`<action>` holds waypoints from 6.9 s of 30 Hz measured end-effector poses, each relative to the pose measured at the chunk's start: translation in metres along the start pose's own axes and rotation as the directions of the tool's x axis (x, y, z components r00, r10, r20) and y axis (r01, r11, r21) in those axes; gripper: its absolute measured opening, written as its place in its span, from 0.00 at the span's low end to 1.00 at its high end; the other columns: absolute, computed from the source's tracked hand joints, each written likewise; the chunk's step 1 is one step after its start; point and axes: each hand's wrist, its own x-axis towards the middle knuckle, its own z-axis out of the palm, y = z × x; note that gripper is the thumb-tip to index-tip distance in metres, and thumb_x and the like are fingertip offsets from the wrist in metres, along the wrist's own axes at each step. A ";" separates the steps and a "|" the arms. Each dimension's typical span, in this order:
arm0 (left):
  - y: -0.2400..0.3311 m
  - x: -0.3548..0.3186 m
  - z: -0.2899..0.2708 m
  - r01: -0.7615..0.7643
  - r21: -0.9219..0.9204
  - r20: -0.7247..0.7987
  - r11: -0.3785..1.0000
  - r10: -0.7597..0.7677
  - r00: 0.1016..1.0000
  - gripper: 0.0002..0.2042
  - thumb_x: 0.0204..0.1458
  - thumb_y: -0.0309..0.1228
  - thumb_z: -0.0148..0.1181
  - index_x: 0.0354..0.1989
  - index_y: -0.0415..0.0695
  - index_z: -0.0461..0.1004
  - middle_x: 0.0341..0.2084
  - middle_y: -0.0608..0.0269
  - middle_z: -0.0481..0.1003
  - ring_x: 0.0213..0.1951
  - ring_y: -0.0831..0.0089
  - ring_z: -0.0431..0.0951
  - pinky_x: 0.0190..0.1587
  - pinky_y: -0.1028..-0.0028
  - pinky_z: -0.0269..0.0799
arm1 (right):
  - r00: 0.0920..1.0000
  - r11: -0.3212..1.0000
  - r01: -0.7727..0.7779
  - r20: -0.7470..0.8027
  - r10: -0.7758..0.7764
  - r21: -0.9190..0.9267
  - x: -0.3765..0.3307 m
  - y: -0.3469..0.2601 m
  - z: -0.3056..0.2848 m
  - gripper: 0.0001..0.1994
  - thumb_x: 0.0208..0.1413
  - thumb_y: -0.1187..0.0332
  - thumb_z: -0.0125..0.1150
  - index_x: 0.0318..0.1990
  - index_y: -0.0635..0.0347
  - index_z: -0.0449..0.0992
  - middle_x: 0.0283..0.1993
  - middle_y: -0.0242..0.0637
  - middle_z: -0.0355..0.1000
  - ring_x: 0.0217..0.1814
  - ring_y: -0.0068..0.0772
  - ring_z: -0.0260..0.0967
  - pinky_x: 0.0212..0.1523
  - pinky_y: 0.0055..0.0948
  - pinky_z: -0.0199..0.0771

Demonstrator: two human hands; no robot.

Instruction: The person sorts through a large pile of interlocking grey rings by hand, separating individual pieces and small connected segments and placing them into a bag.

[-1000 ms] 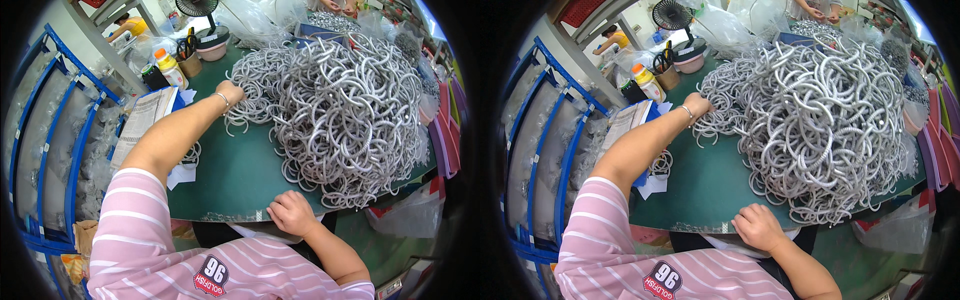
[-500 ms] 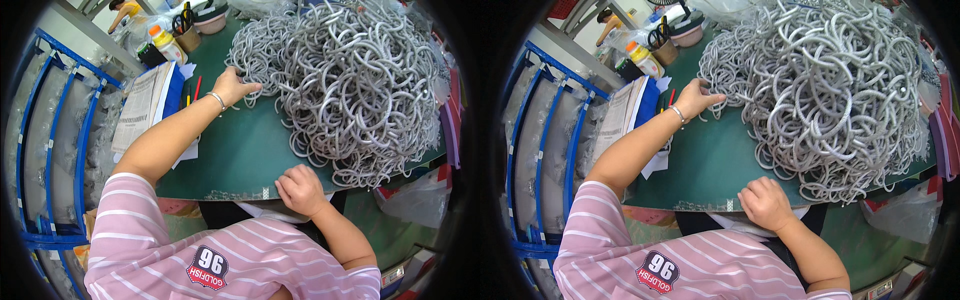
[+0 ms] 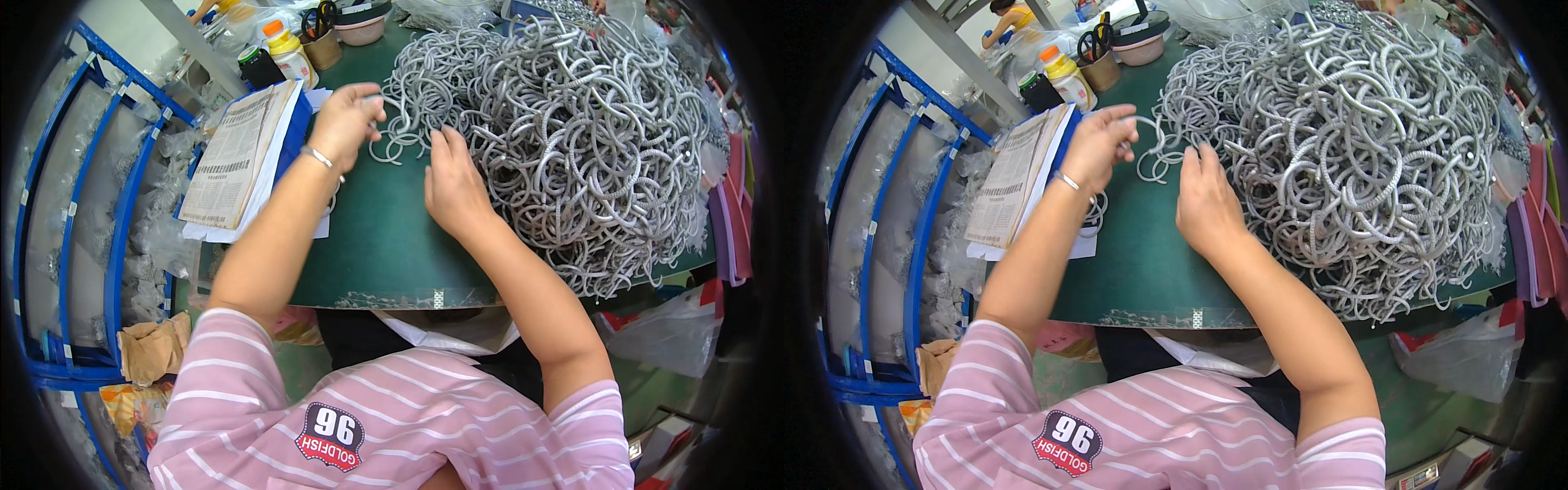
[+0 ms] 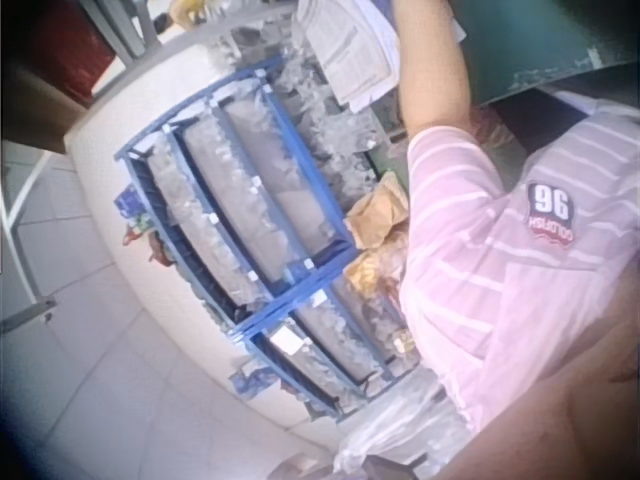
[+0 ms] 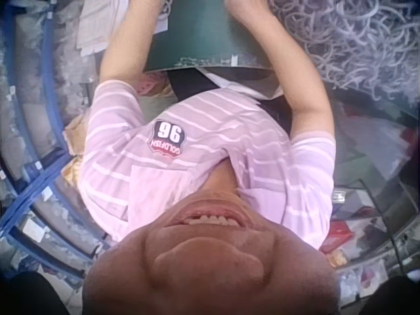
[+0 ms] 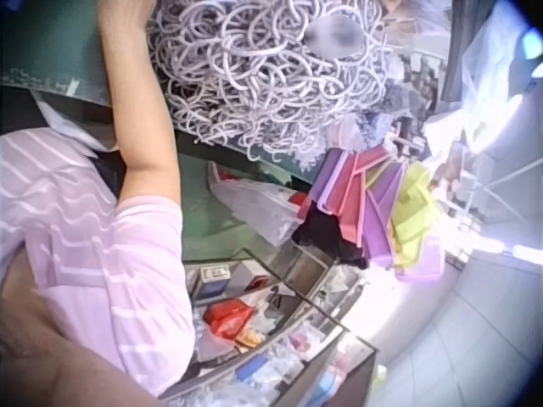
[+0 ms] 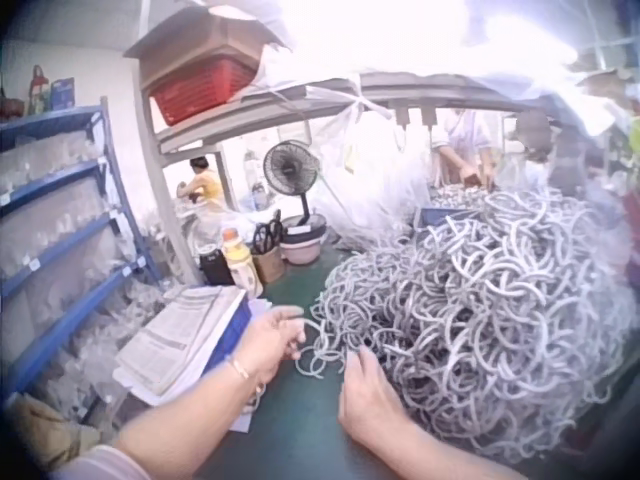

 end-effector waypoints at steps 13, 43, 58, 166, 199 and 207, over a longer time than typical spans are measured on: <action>-0.078 -0.032 0.000 -0.032 -0.389 -0.220 0.921 -0.059 0.974 0.07 0.58 0.32 0.52 0.39 0.42 0.68 0.31 0.61 0.78 0.35 0.75 0.77 0.39 0.77 0.71 | 0.778 0.780 -0.618 0.065 0.624 -0.095 0.102 0.023 0.042 0.21 0.48 0.70 0.56 0.49 0.70 0.61 0.51 0.58 0.60 0.54 0.59 0.61 0.55 0.42 0.63; -0.066 0.020 0.006 0.027 0.610 0.101 0.792 -0.112 0.989 0.10 0.43 0.27 0.52 0.30 0.32 0.73 0.32 0.42 0.75 0.41 0.51 0.76 0.45 0.63 0.71 | 0.805 0.835 -0.393 0.296 0.515 -0.384 0.072 0.010 0.036 0.32 0.39 0.79 0.62 0.54 0.69 0.55 0.56 0.62 0.55 0.59 0.59 0.57 0.58 0.41 0.62; -0.085 0.047 0.015 0.020 0.393 -0.235 0.919 0.079 0.969 0.19 0.46 0.41 0.61 0.31 0.32 0.75 0.27 0.50 0.76 0.30 0.61 0.78 0.35 0.67 0.71 | 0.732 0.654 0.145 0.525 0.434 -0.742 0.113 -0.016 0.024 0.12 0.52 0.67 0.52 0.41 0.56 0.79 0.48 0.44 0.74 0.50 0.43 0.72 0.48 0.37 0.73; -0.092 -0.021 0.012 -0.014 -0.191 -0.188 0.981 -0.022 0.982 0.08 0.43 0.20 0.63 0.32 0.37 0.73 0.24 0.68 0.74 0.27 0.82 0.72 0.30 0.82 0.68 | 0.580 0.939 0.317 0.810 -0.083 -0.131 0.133 -0.018 0.001 0.08 0.42 0.72 0.60 0.33 0.62 0.75 0.32 0.47 0.74 0.40 0.48 0.73 0.40 0.38 0.72; -0.097 -0.013 0.017 0.109 -0.425 -0.203 0.898 -0.212 0.956 0.14 0.47 0.22 0.57 0.43 0.37 0.68 0.34 0.64 0.73 0.33 0.77 0.74 0.33 0.80 0.71 | 0.510 0.750 0.553 0.859 0.039 -0.363 0.151 -0.029 -0.029 0.14 0.43 0.80 0.55 0.40 0.63 0.70 0.38 0.51 0.72 0.42 0.51 0.71 0.41 0.42 0.72; -0.100 -0.017 0.016 0.008 -0.406 -0.236 0.914 -0.113 0.965 0.23 0.46 0.18 0.55 0.53 0.34 0.61 0.46 0.52 0.69 0.48 0.67 0.71 0.48 0.73 0.69 | 0.349 0.978 0.074 0.924 0.156 -0.193 0.164 -0.020 -0.001 0.14 0.45 0.77 0.57 0.42 0.66 0.71 0.36 0.56 0.73 0.39 0.56 0.72 0.37 0.40 0.73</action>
